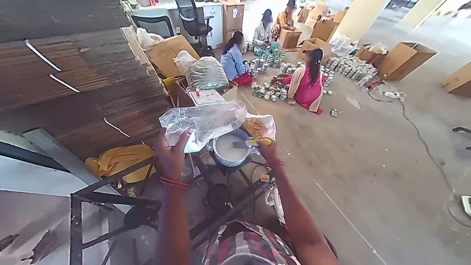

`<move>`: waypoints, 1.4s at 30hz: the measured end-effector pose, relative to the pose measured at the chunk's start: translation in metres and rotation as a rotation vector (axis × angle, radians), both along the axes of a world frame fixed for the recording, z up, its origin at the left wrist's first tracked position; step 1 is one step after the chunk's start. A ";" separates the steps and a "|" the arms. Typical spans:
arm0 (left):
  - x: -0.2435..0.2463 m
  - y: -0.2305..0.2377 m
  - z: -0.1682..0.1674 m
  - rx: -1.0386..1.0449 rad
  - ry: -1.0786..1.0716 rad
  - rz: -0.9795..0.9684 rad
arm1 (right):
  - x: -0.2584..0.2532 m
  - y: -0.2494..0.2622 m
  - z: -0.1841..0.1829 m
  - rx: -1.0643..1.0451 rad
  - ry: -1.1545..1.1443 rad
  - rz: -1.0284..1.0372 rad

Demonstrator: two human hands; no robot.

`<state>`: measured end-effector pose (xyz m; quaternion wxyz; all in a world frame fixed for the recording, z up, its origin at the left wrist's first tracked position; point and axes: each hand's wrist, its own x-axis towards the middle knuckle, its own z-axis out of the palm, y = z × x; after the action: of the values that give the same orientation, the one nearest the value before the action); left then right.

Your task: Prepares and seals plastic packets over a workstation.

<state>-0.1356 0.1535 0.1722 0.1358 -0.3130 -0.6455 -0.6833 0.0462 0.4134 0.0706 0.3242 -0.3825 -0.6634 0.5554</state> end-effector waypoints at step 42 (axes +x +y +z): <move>-0.005 -0.002 -0.013 0.367 -0.142 -0.054 | 0.030 0.003 0.003 0.040 -0.053 0.108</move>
<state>-0.1404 0.1513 0.1588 0.1266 -0.2511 -0.5094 -0.8133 0.0763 0.4168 0.0732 0.2838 -0.3542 -0.7024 0.5483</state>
